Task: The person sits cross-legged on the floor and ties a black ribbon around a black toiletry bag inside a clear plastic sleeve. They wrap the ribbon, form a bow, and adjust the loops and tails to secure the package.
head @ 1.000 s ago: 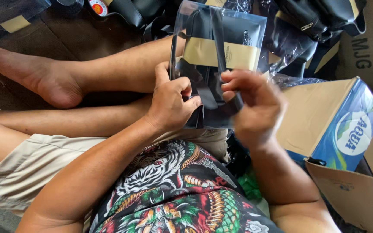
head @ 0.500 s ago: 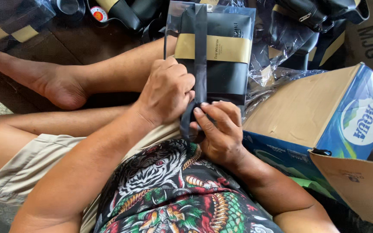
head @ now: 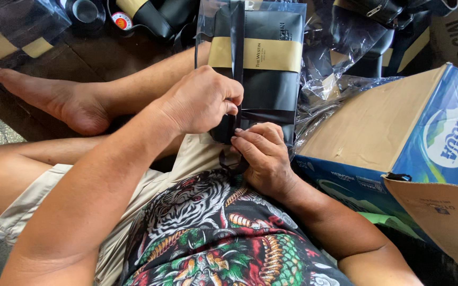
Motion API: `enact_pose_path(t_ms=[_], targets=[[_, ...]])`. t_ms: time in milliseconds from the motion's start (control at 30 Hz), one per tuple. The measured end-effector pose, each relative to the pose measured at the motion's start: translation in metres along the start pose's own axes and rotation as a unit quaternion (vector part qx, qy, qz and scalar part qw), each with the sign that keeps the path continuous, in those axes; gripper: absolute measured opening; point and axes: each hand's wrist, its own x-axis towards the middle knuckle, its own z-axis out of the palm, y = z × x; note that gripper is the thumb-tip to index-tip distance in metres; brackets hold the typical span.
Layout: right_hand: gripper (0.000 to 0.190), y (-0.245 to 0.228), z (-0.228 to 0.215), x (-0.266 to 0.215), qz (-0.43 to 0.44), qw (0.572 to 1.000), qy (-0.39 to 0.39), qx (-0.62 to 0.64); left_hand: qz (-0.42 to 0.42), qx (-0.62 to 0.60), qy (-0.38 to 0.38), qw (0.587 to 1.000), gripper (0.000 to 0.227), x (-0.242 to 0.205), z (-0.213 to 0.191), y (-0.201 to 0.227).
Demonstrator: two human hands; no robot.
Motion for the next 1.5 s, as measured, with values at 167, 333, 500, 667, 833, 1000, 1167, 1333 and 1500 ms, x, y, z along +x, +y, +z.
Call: enact_pose_path(t_ms=[167,333,500,667,833,1000,1167,1333,1500], targets=[[0.011,0.001,-0.002,0.001,0.005,1.0,-0.01,0.008,0.006,-0.012,-0.025,1.0,0.011,0.004,-0.011,0.007],[0.011,0.001,-0.002,-0.001,0.021,1.0,-0.021,0.008,-0.006,-0.005,-0.075,0.997,0.008,0.002,-0.029,0.019],[0.012,-0.002,-0.003,0.002,0.025,0.999,-0.024,0.021,0.008,0.038,-0.052,0.998,0.007,0.011,-0.014,0.001],[0.015,-0.005,-0.001,0.01,0.0,1.0,-0.011,0.02,-0.027,0.046,-0.062,0.997,0.006,0.01,-0.018,0.012],[0.014,-0.013,0.001,0.019,-0.019,1.0,-0.013,0.013,-0.038,0.044,-0.052,0.997,0.005,0.011,-0.016,0.014],[0.019,-0.017,0.004,0.02,-0.041,0.999,-0.029,0.002,-0.013,0.035,-0.072,0.997,0.016,0.006,-0.025,0.015],[0.017,-0.013,0.007,0.015,-0.04,0.998,-0.038,0.0,0.013,0.088,-0.078,0.993,0.009,0.002,-0.016,0.018],[0.012,-0.007,0.009,0.01,-0.033,0.998,-0.045,0.01,0.06,0.172,-0.083,0.98,0.011,-0.01,-0.024,0.022],[0.011,-0.006,0.005,0.008,-0.048,0.998,-0.023,0.026,0.091,0.199,-0.031,0.975,0.011,-0.012,-0.019,0.014]])
